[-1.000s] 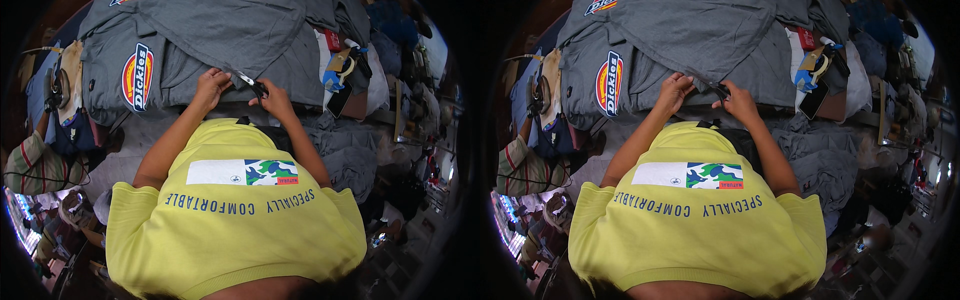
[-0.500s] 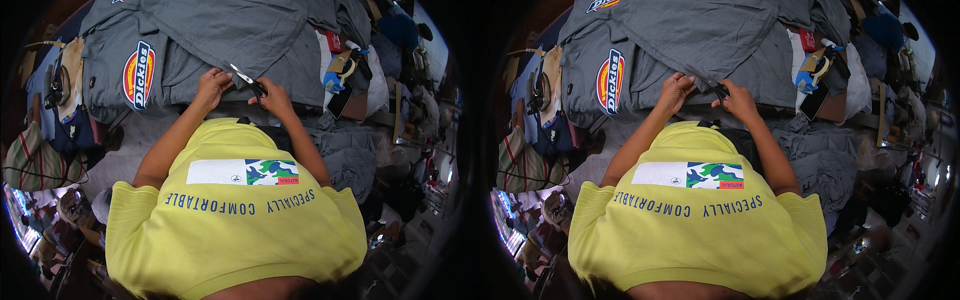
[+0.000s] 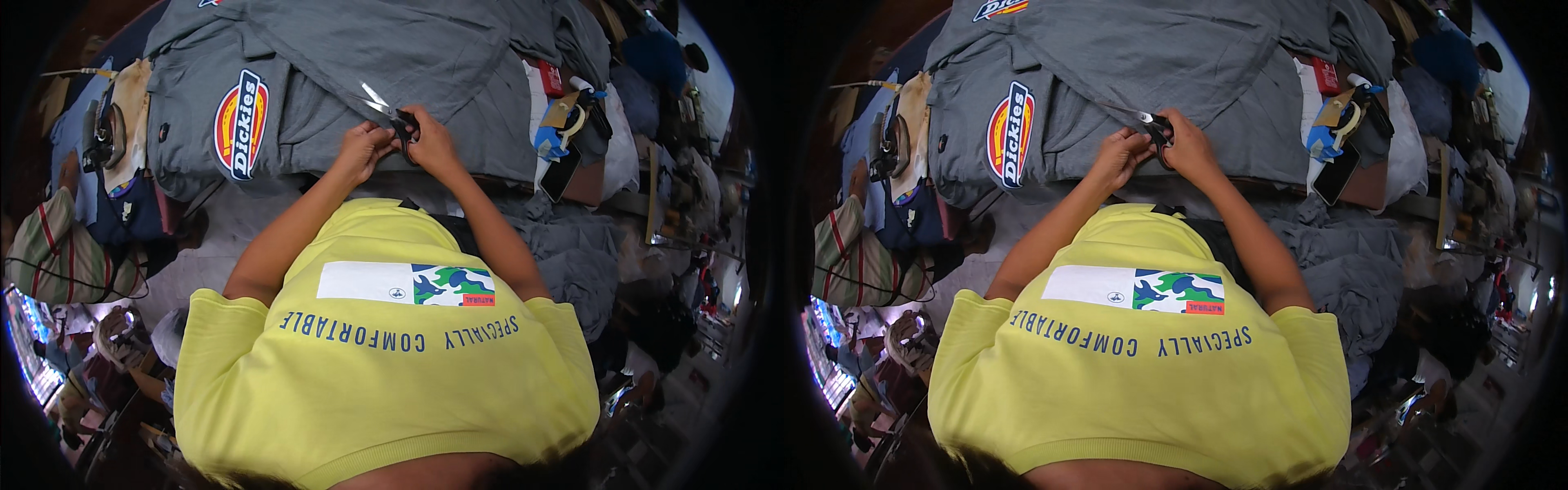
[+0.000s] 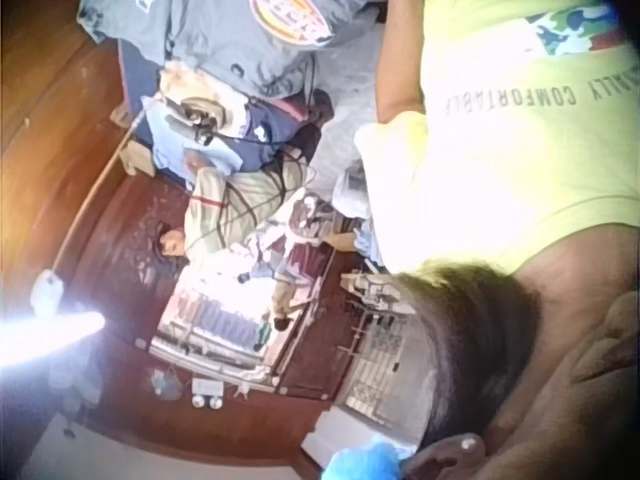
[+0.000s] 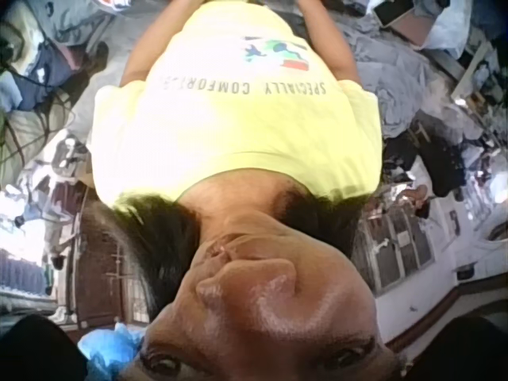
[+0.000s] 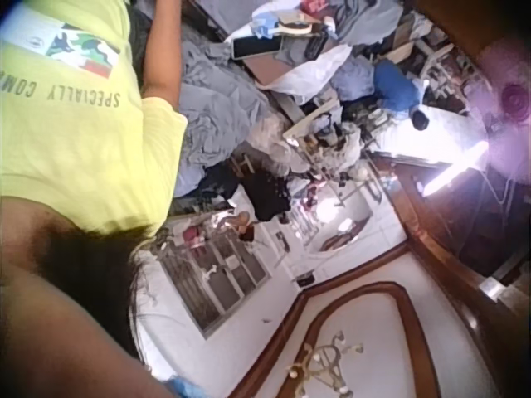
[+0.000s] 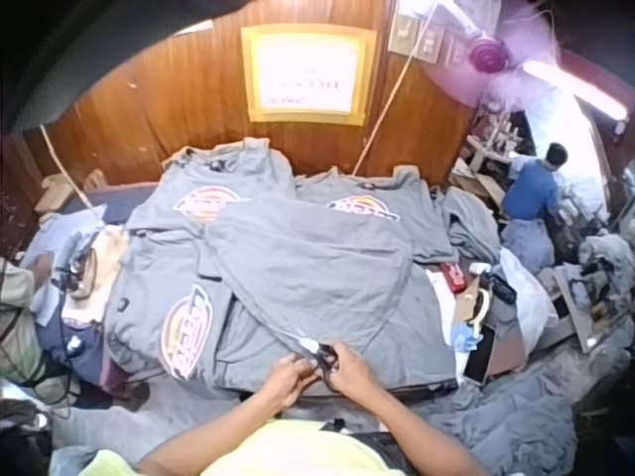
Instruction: The person organizes and trims loose threads from gray garments with logos, using shears by hand on a work table in a garment factory.
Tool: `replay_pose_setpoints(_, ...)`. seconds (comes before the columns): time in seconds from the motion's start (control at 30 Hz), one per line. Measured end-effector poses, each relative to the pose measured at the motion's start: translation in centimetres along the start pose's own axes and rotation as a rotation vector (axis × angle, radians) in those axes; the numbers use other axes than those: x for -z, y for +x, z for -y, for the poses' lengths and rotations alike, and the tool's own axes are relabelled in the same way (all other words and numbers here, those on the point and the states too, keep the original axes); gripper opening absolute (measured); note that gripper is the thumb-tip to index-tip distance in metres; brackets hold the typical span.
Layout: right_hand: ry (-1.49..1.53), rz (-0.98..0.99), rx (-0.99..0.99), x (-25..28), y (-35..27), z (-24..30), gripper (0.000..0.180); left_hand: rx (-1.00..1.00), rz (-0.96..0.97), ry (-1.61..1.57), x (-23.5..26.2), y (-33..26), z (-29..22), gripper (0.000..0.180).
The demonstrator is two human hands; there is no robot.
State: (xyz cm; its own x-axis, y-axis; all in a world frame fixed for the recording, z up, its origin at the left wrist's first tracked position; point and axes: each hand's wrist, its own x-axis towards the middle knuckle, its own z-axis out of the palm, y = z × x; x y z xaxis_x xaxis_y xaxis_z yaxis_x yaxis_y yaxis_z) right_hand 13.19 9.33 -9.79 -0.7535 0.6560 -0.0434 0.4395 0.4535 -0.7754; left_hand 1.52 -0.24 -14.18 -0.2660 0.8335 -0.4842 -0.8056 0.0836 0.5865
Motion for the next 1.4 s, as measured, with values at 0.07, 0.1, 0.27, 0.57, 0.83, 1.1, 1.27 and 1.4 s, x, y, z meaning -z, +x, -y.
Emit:
replay_pose_setpoints(0.07,-0.028,-0.012,0.003,-0.5,0.0,-1.0,0.041,-0.045,-0.05,-0.008,-0.3,-0.2,-0.6,0.008)
replay_pose_setpoints(0.1,-0.024,-0.026,0.009,-0.6,-0.2,-1.8,0.04,-0.066,-0.07,-0.008,0.4,0.5,-0.8,0.009)
replay_pose_setpoints(0.27,-0.011,-0.025,-0.075,1.3,-3.0,-3.5,0.039,-0.186,-0.209,-0.092,2.2,1.8,-4.3,0.018)
replay_pose_setpoints(0.57,0.13,-0.081,-0.221,5.2,-9.3,-6.3,0.049,-0.364,-0.192,-0.282,5.2,-0.8,-7.5,0.031)
replay_pose_setpoints(0.83,0.114,-0.051,-0.208,5.8,-7.5,-4.9,0.052,-0.119,-0.215,0.009,5.1,-2.5,-5.6,0.021)
replay_pose_setpoints(1.1,-0.134,0.151,-0.052,3.6,-2.6,1.9,0.049,-0.166,-0.222,0.073,3.8,-2.7,-4.9,0.019)
replay_pose_setpoints(1.27,-0.213,0.208,-0.037,2.0,-0.5,2.6,0.052,-0.199,-0.185,-0.007,3.0,-3.3,-5.4,0.014)
replay_pose_setpoints(1.4,-0.236,0.198,0.047,1.4,0.5,2.8,0.052,-0.21,-0.198,0.005,3.1,-3.5,-5.6,0.011)
